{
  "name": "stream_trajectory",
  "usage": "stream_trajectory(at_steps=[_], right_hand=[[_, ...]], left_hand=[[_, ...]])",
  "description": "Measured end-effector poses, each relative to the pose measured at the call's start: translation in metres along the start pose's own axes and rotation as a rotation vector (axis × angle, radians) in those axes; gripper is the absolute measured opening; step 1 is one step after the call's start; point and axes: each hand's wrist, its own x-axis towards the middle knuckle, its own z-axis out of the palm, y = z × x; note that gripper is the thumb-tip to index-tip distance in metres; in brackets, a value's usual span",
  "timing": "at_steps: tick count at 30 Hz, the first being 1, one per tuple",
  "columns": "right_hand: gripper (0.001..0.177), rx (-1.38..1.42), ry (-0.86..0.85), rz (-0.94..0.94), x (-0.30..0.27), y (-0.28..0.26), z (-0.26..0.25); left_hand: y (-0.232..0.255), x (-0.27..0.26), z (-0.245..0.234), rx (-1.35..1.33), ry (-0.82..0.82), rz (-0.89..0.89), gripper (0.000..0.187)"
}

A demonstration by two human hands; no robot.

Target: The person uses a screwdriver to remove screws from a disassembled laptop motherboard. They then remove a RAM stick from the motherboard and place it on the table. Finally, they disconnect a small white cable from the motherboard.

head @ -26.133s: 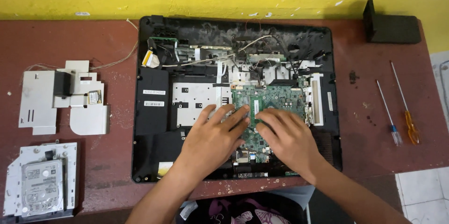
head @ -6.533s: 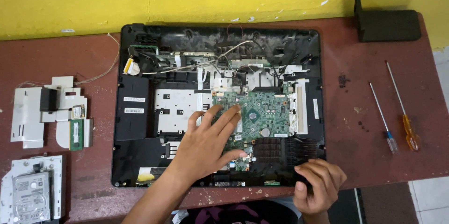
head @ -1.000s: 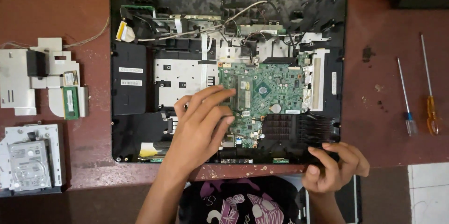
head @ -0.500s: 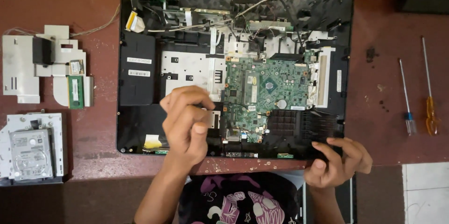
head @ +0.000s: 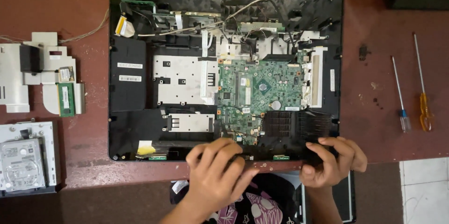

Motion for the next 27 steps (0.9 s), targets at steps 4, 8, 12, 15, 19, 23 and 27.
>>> stream_trajectory(at_steps=[4,8,12,15,19,23,27], right_hand=[[0.071,-0.006,-0.069,0.007,0.002,-0.001,-0.003],[0.068,0.000,-0.055,0.006,0.005,-0.003,-0.001],[0.063,-0.022,-0.017,0.010,0.004,-0.003,0.000],[0.052,-0.050,-0.001,-0.002,0.010,-0.010,-0.001],[0.033,-0.003,-0.089,0.132,0.025,-0.042,-0.020],[0.023,0.045,-0.426,0.069,0.053,-0.070,-0.013],[0.027,-0.053,-0.569,-0.003,0.054,-0.074,-0.008]], left_hand=[[0.000,-0.013,0.015,-0.011,-0.026,-0.014,0.029],[-0.005,-0.020,0.027,0.059,0.057,0.052,0.026],[-0.006,-0.026,0.031,0.071,0.074,0.045,0.023],[-0.006,-0.026,0.033,0.158,0.052,0.054,0.023],[-0.005,-0.025,0.031,0.170,0.049,0.041,0.023],[-0.005,-0.022,0.028,0.158,0.051,0.057,0.024],[-0.006,-0.021,0.028,0.132,0.055,0.059,0.024]])
